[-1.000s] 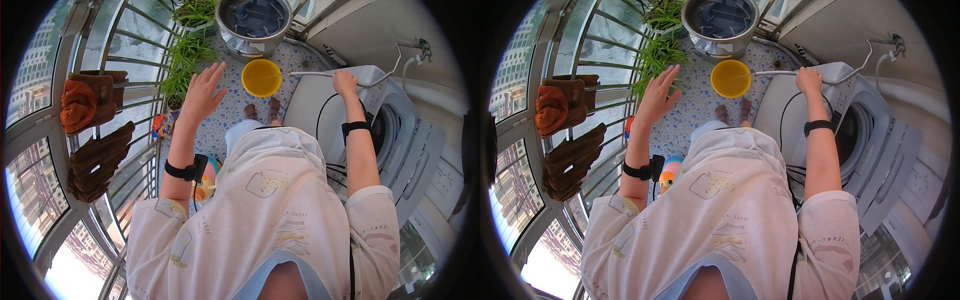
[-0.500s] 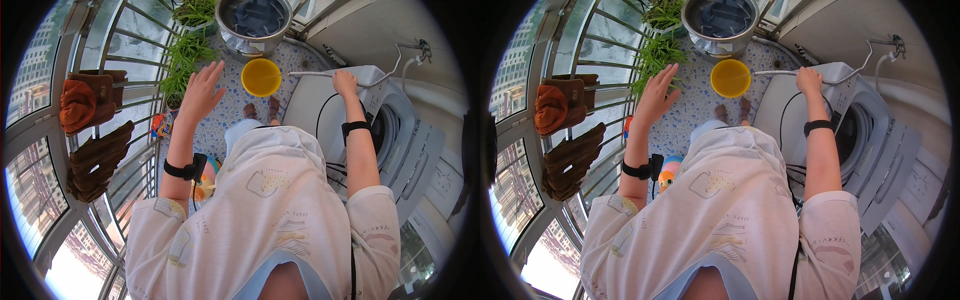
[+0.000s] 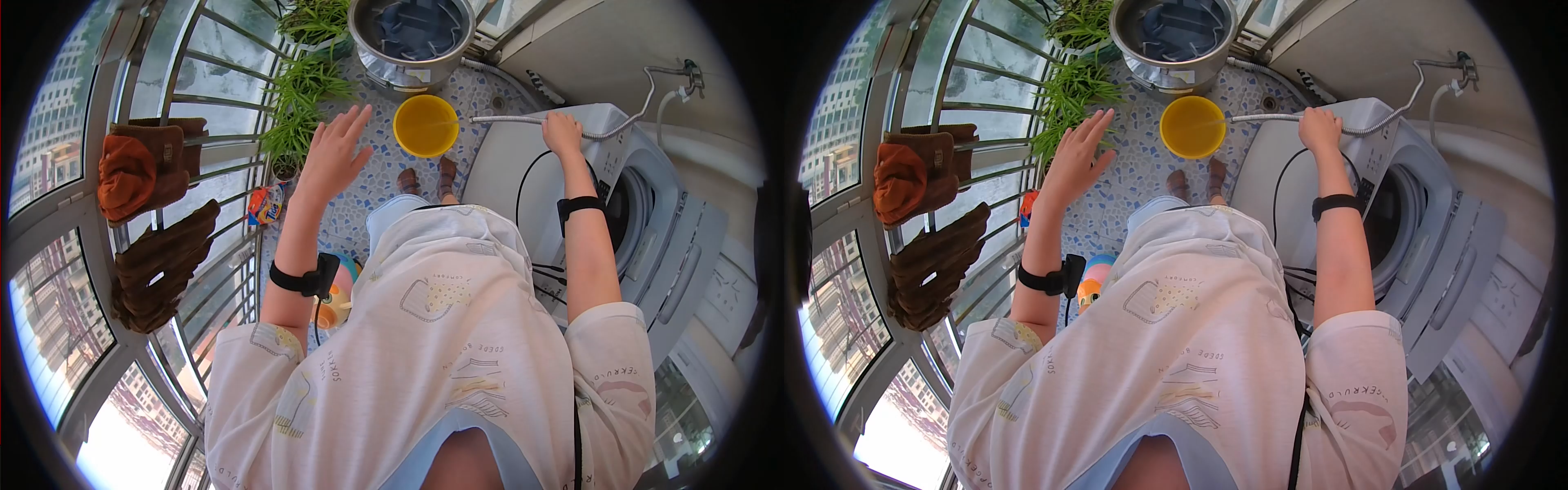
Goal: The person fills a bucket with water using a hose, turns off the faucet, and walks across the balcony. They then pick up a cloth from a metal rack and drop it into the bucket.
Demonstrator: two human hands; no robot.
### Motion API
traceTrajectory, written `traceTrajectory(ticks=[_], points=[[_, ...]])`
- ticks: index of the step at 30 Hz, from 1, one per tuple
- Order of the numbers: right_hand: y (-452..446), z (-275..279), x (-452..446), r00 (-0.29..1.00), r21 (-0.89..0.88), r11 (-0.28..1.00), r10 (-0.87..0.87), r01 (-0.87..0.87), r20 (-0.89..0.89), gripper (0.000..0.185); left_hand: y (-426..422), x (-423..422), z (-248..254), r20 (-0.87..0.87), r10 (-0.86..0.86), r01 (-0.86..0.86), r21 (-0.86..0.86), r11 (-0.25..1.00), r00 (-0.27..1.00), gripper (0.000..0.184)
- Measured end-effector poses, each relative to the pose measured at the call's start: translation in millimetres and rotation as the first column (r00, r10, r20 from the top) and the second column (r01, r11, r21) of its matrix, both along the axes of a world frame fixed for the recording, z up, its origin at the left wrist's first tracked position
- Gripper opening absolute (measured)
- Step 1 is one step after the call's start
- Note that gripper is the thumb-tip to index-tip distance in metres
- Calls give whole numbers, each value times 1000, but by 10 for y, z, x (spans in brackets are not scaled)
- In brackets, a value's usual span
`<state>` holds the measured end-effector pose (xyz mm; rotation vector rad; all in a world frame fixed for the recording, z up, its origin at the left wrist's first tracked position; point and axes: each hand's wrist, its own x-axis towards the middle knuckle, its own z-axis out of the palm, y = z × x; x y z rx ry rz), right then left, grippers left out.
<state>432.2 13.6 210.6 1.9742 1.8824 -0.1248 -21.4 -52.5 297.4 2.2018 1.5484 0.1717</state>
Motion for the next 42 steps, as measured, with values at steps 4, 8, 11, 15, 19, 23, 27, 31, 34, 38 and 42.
traceTrajectory(ticks=[4,8,11,15,19,23,27,31,34,38,42], points=[[-6,-8,5,1000,7,1000,3,-3,-6,24,-4,15,-24,22,-17,17,17,1000,1000,66],[1,-1,-6,1000,2,1000,-18,18,-13,24,5,27,-29,32,-25,25,18,1000,999,66],[-1,3,-4,1000,10,1000,-8,8,-10,24,18,29,-12,9,-36,36,27,999,999,66],[-16,19,-14,1000,4,1000,-4,4,-14,23,32,32,38,-11,-23,24,11,1000,1000,65],[-27,5,-12,1000,16,1000,-9,10,-26,23,34,37,32,-11,-27,27,7,1000,1000,65],[-51,-21,13,999,45,999,8,-6,-50,22,28,54,44,-10,-31,31,1,1000,999,65],[-50,-34,11,999,59,998,15,-12,-41,22,27,56,65,-12,-35,35,11,999,999,65],[-47,-27,8,999,55,998,7,-5,-36,23,24,51,81,-21,-31,31,8,999,999,65],[-64,-36,17,999,84,996,25,-21,-46,23,14,43,81,-31,-30,30,4,1000,999,65],[-59,-42,23,999,70,997,19,-16,-44,23,-8,29,74,-32,-25,25,4,1000,999,66],[-54,-27,13,999,65,998,19,-16,-42,23,-20,16,54,-27,-25,25,12,1000,999,65]])
